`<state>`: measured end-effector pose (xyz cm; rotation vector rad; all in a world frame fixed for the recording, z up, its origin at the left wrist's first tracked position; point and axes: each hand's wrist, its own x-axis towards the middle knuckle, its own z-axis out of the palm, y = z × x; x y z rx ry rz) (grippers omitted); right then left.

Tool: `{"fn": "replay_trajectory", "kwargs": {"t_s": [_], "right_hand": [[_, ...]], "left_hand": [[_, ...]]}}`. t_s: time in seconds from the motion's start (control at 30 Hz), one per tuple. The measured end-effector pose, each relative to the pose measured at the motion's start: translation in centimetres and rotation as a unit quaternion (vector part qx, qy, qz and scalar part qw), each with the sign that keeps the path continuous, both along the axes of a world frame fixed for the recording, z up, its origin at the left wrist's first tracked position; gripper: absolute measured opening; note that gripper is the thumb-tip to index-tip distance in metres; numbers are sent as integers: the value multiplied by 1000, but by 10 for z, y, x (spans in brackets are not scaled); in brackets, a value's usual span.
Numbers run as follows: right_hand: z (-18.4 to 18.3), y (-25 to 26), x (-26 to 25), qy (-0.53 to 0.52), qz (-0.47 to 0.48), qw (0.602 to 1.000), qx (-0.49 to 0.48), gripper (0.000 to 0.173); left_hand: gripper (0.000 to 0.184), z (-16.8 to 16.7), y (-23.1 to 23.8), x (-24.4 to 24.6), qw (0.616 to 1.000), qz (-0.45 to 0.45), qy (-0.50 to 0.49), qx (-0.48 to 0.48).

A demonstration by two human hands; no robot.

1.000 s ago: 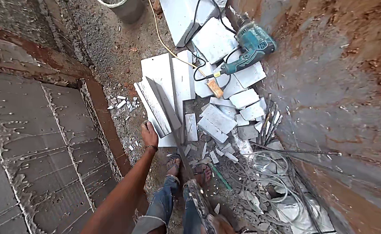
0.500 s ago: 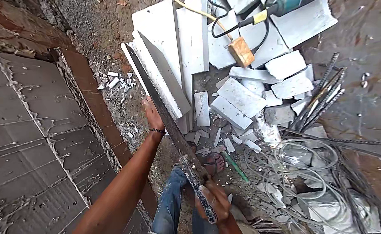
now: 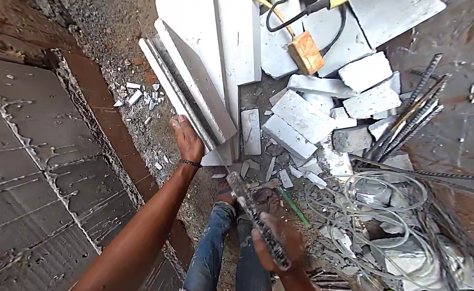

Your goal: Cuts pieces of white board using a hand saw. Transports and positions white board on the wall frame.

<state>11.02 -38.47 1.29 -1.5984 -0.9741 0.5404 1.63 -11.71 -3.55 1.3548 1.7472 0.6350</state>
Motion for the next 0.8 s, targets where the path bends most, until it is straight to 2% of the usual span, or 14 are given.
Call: {"fn": "replay_trajectory", "kwargs": {"t_s": [0.13, 0.23, 0.37, 0.5, 0.67, 0.73, 0.8], "right_hand": [[7, -16, -25, -23, 10, 999, 34, 35], [-1, -23, -31, -32, 20, 998, 41, 35], [6, -43, -29, -8, 53, 998, 25, 34], [-2, -55, -23, -1, 73, 997, 24, 30], [-20, -20, -28, -23, 76, 996, 47, 34], [-17, -15, -29, -26, 54, 998, 26, 33], [-14, -15, -19, -3, -8, 999, -36, 30]], "left_hand": [[47, 8, -5, 7, 995, 50, -86, -11], [48, 8, -8, -2, 993, 31, -107, -28], [40, 6, -3, 2, 988, 57, -146, -8], [44, 5, -4, 1, 993, 51, -102, -13], [42, 3, -4, 0, 989, 63, -132, -16], [44, 3, -5, -1, 992, 51, -113, -16], [46, 0, -4, -2, 998, 26, -65, -11]]}}
